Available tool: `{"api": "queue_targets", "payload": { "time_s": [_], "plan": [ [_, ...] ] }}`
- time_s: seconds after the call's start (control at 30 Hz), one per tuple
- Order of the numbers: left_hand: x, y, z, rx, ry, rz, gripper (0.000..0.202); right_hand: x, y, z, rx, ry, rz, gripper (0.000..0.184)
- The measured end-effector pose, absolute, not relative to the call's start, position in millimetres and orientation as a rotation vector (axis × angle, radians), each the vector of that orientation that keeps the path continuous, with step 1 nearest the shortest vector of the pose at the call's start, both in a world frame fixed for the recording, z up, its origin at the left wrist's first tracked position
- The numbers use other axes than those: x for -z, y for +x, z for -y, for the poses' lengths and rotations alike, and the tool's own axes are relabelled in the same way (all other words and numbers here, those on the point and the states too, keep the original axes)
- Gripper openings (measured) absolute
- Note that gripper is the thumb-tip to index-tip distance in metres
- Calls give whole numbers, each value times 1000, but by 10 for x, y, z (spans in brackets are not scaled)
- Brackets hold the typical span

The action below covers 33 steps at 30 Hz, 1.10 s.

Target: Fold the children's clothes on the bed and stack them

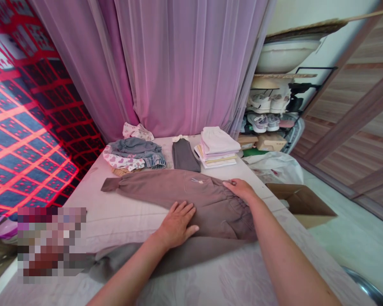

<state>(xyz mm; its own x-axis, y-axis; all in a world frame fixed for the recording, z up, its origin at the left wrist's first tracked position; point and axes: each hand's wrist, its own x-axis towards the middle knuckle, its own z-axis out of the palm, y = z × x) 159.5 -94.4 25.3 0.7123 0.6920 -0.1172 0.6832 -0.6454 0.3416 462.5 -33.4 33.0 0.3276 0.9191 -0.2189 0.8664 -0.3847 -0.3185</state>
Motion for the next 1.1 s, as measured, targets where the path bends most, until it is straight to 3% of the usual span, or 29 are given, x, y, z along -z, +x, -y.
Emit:
{"api": "queue_targets", "payload": {
  "time_s": [0.13,0.33,0.47,0.67,0.87,1.1],
  "plan": [
    [-104,1594,992,-46,2599,-1107,64,-268,4591,271,-311,-2475,1617,41],
    [-99,1582,986,-36,2536,-1144,72,-236,4441,276,-103,-2556,1567,45],
    [-193,1569,884,-110,2477,-1089,61,-374,4235,228,162,-2282,1761,37],
    [-301,1084,272,-384,2423,-1407,34,-367,3891,-44,13,-2071,2037,27],
    [-414,289,-442,-210,2386,-1937,37,-174,3855,-162,-20,-2094,2133,25],
    [-335,55,-690,16,2289,-2049,31,-180,3897,-182,-40,-2099,2062,20]
  ]
}}
